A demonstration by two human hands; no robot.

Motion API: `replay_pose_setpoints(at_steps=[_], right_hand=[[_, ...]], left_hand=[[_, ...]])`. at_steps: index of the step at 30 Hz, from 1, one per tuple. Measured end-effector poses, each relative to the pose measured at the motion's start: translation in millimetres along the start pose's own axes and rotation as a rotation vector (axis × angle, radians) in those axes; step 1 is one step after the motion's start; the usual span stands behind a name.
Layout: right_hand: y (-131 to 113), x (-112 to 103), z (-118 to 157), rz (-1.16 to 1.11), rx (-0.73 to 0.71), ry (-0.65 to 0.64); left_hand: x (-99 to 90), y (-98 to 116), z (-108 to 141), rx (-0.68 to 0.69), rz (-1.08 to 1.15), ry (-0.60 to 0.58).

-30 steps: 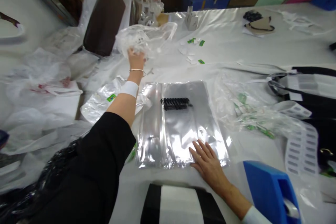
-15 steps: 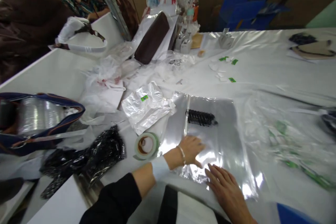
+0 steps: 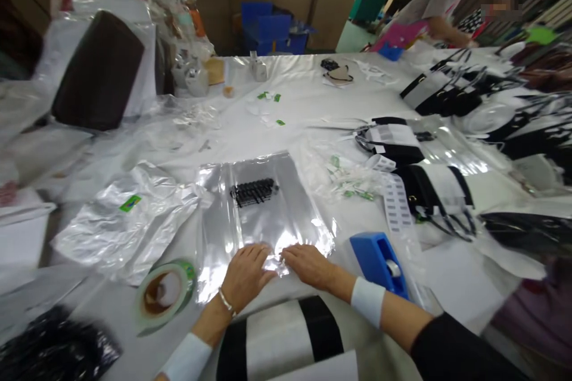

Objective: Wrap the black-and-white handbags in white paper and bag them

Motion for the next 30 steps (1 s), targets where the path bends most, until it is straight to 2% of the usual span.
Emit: replay_pose_setpoints(at_steps=[4,7,12,14,16,18,21,23,24,26,28,30], right_hand=[[7.9,-12.5,-13.3,-0.005,0.171,-0.002],[11.6,-25.2,-20.1,0.015,0.196,0.034],[16.9,-31.2,-9.2,0.038,0.154,0.117],[17.1,-27.7,-2.9,0.04,0.166,0.13],[15.2,-22.3,0.0,0.031,0.183,0.124],[10.8,-15.2,-1.4,0.013,0.177,0.094],[4.9,-2.5,-8.4,0.003,0.138,0.007],[4.9,4.7,-12.4,0.008,0.119,-0.049],[6.2,7.1,-13.6,0.009,0.116,-0.066],[10.6,9.0,-13.9,0.003,0.127,-0.074],[15.0,7.5,-12.1,-0.009,0.156,-0.054],[17.3,4.5,-9.1,-0.017,0.177,-0.021]], left_hand=[[-6.7,10.4,0.0,-0.013,-0.028,0.048],[-9.4,5.7,2.7,-0.035,-0.127,0.102],[-21.0,-26.8,31.8,-0.082,-0.263,0.246],[-19.9,-43.6,50.3,-0.123,-0.297,0.251],[-13.1,-57.4,66.0,-0.149,-0.297,0.192],[-4.0,-66.9,74.1,-0.169,-0.286,0.085],[4.5,-73.7,68.5,-0.21,-0.273,-0.096],[1.8,-74.0,58.4,-0.225,-0.252,-0.139],[-2.1,-73.2,53.7,-0.217,-0.24,-0.121],[-13.3,-72.9,49.3,-0.186,-0.22,-0.011],[-23.9,-76.9,53.7,-0.173,-0.199,0.123],[-28.1,-85.1,64.1,-0.191,-0.153,0.188]])
Point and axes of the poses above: each hand's wrist, its own z-axis away from the middle knuckle, its own x-axis out of the palm, y = z × x, the point moved 4 cm from there along -z, towards the middle knuckle, and after that the axes turned 9 degrees about -x, right-handed, at the moved point
